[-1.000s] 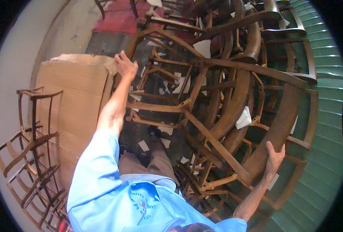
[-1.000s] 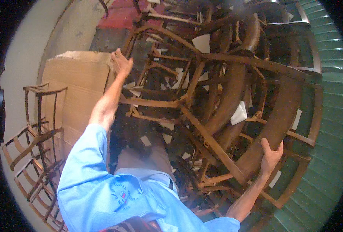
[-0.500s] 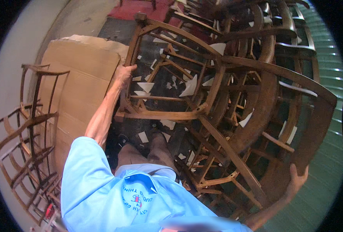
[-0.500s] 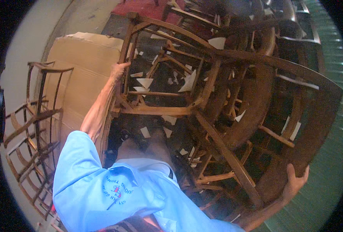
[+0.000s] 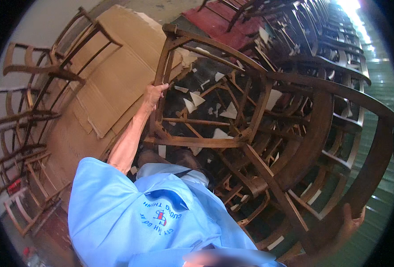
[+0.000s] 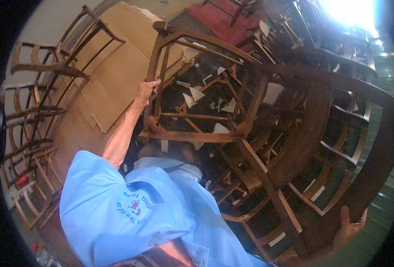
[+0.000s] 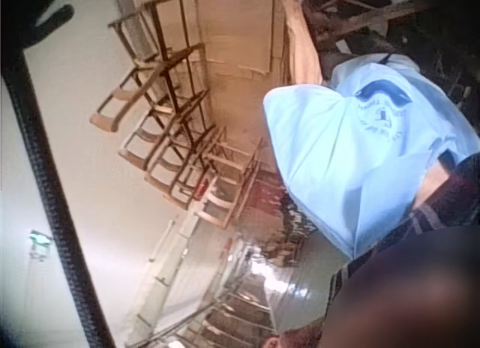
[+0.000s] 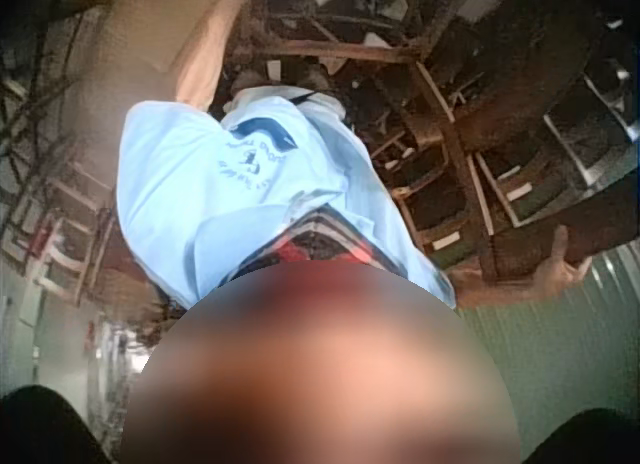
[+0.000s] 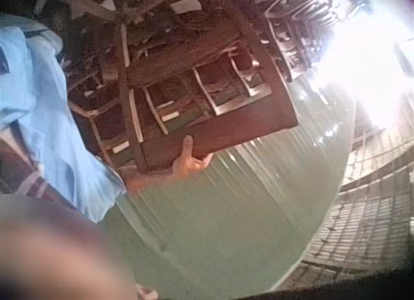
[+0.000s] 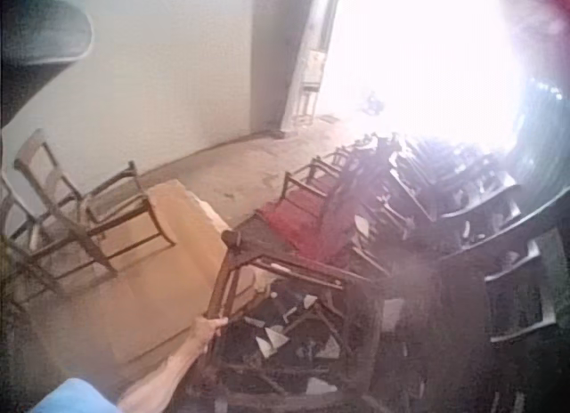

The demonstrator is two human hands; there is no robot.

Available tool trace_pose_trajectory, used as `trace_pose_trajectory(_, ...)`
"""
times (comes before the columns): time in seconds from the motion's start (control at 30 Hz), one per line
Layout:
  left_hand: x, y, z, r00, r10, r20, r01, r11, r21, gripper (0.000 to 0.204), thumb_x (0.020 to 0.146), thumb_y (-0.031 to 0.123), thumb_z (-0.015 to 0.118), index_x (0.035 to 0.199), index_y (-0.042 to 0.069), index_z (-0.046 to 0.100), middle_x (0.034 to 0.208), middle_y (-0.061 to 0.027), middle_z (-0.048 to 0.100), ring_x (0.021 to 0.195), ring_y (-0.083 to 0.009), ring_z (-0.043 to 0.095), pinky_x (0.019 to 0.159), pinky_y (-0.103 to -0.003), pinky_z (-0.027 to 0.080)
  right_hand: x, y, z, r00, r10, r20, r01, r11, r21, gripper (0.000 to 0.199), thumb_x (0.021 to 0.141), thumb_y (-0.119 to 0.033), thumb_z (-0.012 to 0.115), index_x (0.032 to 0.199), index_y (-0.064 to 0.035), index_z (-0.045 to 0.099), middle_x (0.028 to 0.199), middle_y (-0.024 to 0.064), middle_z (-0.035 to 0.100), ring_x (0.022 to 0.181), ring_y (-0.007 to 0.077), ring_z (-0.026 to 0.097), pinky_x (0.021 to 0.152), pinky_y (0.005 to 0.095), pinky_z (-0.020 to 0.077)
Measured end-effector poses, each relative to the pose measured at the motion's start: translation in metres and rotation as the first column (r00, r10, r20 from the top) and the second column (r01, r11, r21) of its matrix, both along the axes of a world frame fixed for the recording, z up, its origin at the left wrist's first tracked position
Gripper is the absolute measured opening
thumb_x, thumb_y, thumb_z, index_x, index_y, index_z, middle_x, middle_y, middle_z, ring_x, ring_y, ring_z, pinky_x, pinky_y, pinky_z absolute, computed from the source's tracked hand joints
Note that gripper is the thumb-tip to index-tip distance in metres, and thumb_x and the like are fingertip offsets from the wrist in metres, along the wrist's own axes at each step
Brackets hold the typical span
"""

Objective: The person repeatedly picks up wooden chair frames from a pile and stacks them upright on a cardboard base. The person handles the chairs one at a time, lifting and placing them into a growing stack.

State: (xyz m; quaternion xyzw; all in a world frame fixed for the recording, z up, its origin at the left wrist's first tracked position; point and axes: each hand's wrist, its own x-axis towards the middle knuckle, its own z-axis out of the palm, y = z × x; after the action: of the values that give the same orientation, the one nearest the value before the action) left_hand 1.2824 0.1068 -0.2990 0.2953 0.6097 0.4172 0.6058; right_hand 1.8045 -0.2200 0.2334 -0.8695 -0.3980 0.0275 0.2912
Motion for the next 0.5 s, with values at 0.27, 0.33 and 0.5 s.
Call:
trace_pose_trajectory(0.27,-0.038,-0.082,-0.024,0.992,0.118,0.034,-0.118,0.993,-0.022,0.021,0.084,0.023,0.078,0.083,0.004,0.07,0.069,0.0001,0.061,0.059,-0.0115,0.054,0.057,-0.03,0.043,-0.049,0.068,0.054,0.97,0.242,-0.028,-0.244,0.96,-0.137,0.069,0.089,-0.02,0.08,0.146,0.0033,0.049,0.132,0.0192,0.063,0.121,0.0317,0.061,0.107,0.0448,0.0445)
trace_pose_trajectory(0.33,-0.048,-0.103,-0.027,0.985,0.172,0.0,-0.171,0.983,-0.059,0.02,0.084,0.023,0.077,0.083,0.004,0.069,0.067,0.0005,0.06,0.058,-0.0116,0.055,0.057,-0.03,0.042,-0.065,0.078,0.063,0.945,0.323,0.042,-0.313,0.936,-0.162,0.07,0.089,-0.02,0.08,0.146,0.0043,0.048,0.133,0.0202,0.063,0.122,0.0333,0.061,0.108,0.0457,0.0442)
trace_pose_trajectory(0.5,-0.068,-0.158,-0.036,0.882,0.425,0.202,-0.416,0.905,-0.088,0.014,0.086,0.018,0.075,0.082,0.006,0.067,0.067,0.0011,0.057,0.061,-0.0125,0.054,0.06,-0.032,0.044,-0.124,0.102,0.092,0.829,0.44,0.346,-0.437,0.895,-0.091,0.068,0.084,-0.023,0.085,0.139,0.0037,0.055,0.125,0.0197,0.067,0.113,0.0305,0.065,0.101,0.0433,0.0496)
